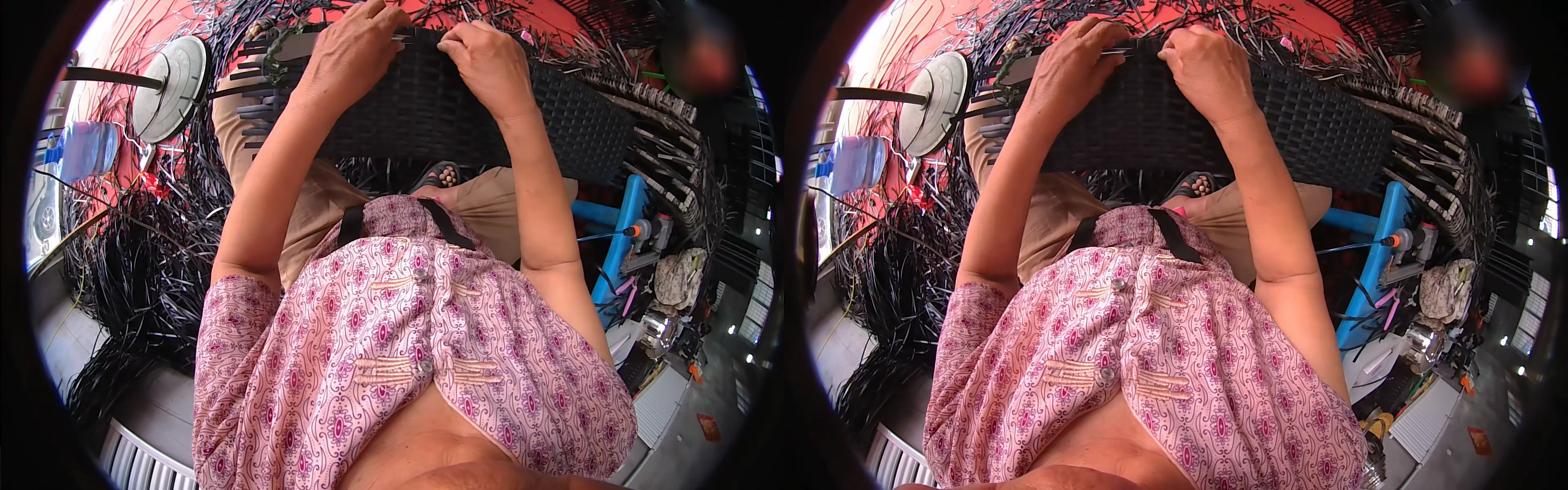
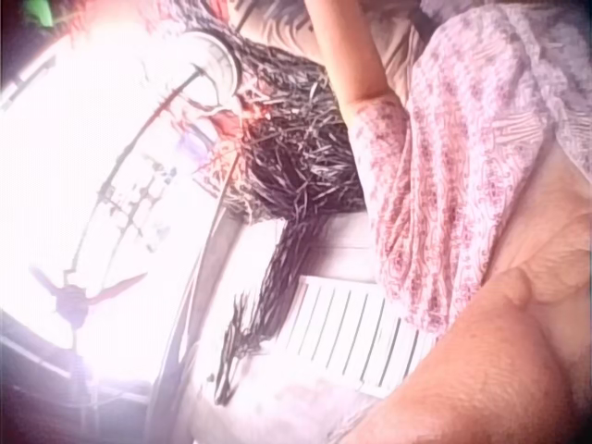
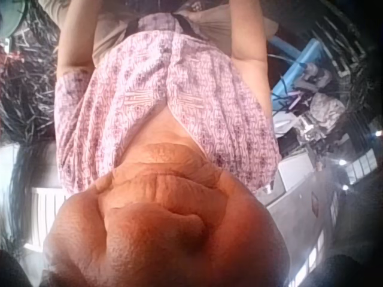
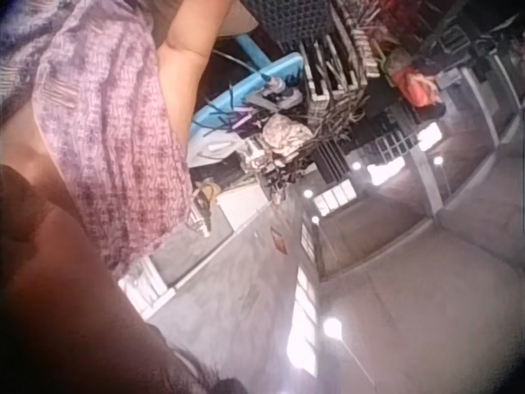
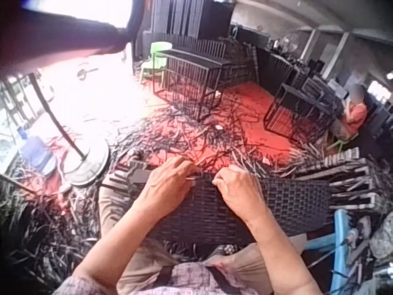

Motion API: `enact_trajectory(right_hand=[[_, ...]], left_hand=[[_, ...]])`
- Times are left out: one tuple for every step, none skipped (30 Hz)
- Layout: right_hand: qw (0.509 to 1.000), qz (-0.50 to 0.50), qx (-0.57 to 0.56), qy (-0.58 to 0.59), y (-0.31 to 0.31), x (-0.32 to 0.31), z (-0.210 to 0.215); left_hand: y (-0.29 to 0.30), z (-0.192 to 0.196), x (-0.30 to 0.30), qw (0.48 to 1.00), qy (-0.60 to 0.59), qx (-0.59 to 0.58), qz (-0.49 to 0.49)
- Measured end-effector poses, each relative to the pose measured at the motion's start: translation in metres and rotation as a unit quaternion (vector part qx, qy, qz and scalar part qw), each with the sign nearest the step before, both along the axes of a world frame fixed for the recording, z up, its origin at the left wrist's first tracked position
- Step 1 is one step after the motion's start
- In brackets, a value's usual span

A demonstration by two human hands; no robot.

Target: The person weaves a black plastic basket by hand, interlacing strips through a preformed frame. They repeatedly pull strips through the weave, adjust tension, and rotate the basket to continue the pattern.

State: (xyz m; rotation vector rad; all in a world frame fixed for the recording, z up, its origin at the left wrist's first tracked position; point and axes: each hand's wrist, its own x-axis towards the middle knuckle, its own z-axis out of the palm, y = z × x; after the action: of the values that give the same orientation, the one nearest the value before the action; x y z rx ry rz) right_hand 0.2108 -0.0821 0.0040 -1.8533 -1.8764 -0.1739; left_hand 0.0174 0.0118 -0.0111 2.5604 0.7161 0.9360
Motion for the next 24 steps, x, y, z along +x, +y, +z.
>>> enact_trajectory(right_hand=[[1.0,0.009,0.004,0.013,0.004,-0.005,0.0],[0.999,0.017,0.01,0.027,0.008,-0.009,0.0],[0.999,0.017,0.008,0.04,0.011,-0.013,-0.001],[0.998,0.017,0.006,0.052,0.014,-0.016,-0.002],[0.998,0.016,0.003,0.064,0.016,-0.017,-0.004],[0.998,0.013,0.026,0.061,0.018,-0.016,-0.011],[0.997,0.013,0.026,0.072,0.018,-0.012,-0.013],[0.996,0.017,0.025,0.084,0.018,-0.01,-0.014],[0.995,0.02,0.025,0.096,0.018,-0.009,-0.014],[0.994,0.009,0.022,0.107,0.017,-0.011,-0.014],[0.993,-0.001,0.017,0.117,0.015,-0.014,-0.013],[0.992,-0.012,0.012,0.127,0.014,-0.017,-0.013],[0.991,-0.013,0.028,0.127,0.014,-0.019,-0.015],[0.991,-0.02,0.046,0.124,0.013,-0.018,-0.018],[0.99,-0.027,0.065,0.12,0.012,-0.017,-0.022],[0.989,-0.024,0.1,0.101,0.013,-0.017,-0.026],[0.992,-0.03,0.055,0.107,0.013,-0.019,-0.026],[0.991,-0.013,0.119,0.067,0.01,-0.02,-0.025],[0.983,0.005,0.181,0.025,0.004,-0.021,-0.022],[0.971,0.019,0.237,0.029,-0.004,-0.021,-0.02],[0.954,0.011,0.297,0.042,-0.015,-0.021,-0.02],[0.949,-0.031,0.297,0.102,-0.033,-0.021,-0.02],[0.94,-0.069,0.293,0.163,-0.051,-0.02,-0.022],[0.913,-0.137,0.297,0.244,-0.066,-0.015,-0.028]], left_hand=[[0.001,0.001,-0.003,1.0,0.005,-0.004,0.008],[0.003,0.004,-0.006,1.0,0.015,-0.015,0.017],[0.005,0.005,-0.012,0.999,0.034,-0.002,0.026],[0.007,0.006,-0.019,0.998,0.053,0.011,0.036],[0.007,0.01,-0.023,0.996,0.071,0.024,0.044],[0.003,0.019,-0.028,0.992,0.106,0.025,0.068],[0.004,0.022,-0.032,0.986,0.131,0.021,0.104],[0.008,0.019,-0.036,0.987,0.119,-0.01,0.111],[0.013,0.016,-0.038,0.986,0.106,-0.041,0.118],[0.015,0.013,-0.034,0.989,0.085,-0.045,0.114],[0.015,0.011,-0.029,0.991,0.062,-0.051,0.11],[0.014,0.009,-0.023,0.992,0.04,-0.056,0.105],[0.012,0.008,-0.017,0.99,0.06,-0.067,0.105],[0.009,0.009,-0.007,0.989,0.077,-0.076,0.1],[0.007,0.008,0.002,0.988,0.093,-0.085,0.095],[0.008,0.001,0.006,0.991,0.067,-0.062,0.094],[0.011,-0.002,0.009,0.991,0.071,-0.07,0.089],[0.014,-0.004,0.012,0.991,0.074,-0.077,0.084],[0.015,-0.005,0.014,0.99,0.077,-0.085,0.079],[0.017,-0.005,0.013,0.99,0.064,-0.099,0.079],[0.017,-0.006,0.013,0.991,0.061,-0.09,0.081],[0.017,-0.006,0.012,0.992,0.058,-0.082,0.083],[0.016,-0.008,0.012,0.992,0.054,-0.075,0.088],[0.015,-0.009,0.012,0.992,0.053,-0.085,0.082]])
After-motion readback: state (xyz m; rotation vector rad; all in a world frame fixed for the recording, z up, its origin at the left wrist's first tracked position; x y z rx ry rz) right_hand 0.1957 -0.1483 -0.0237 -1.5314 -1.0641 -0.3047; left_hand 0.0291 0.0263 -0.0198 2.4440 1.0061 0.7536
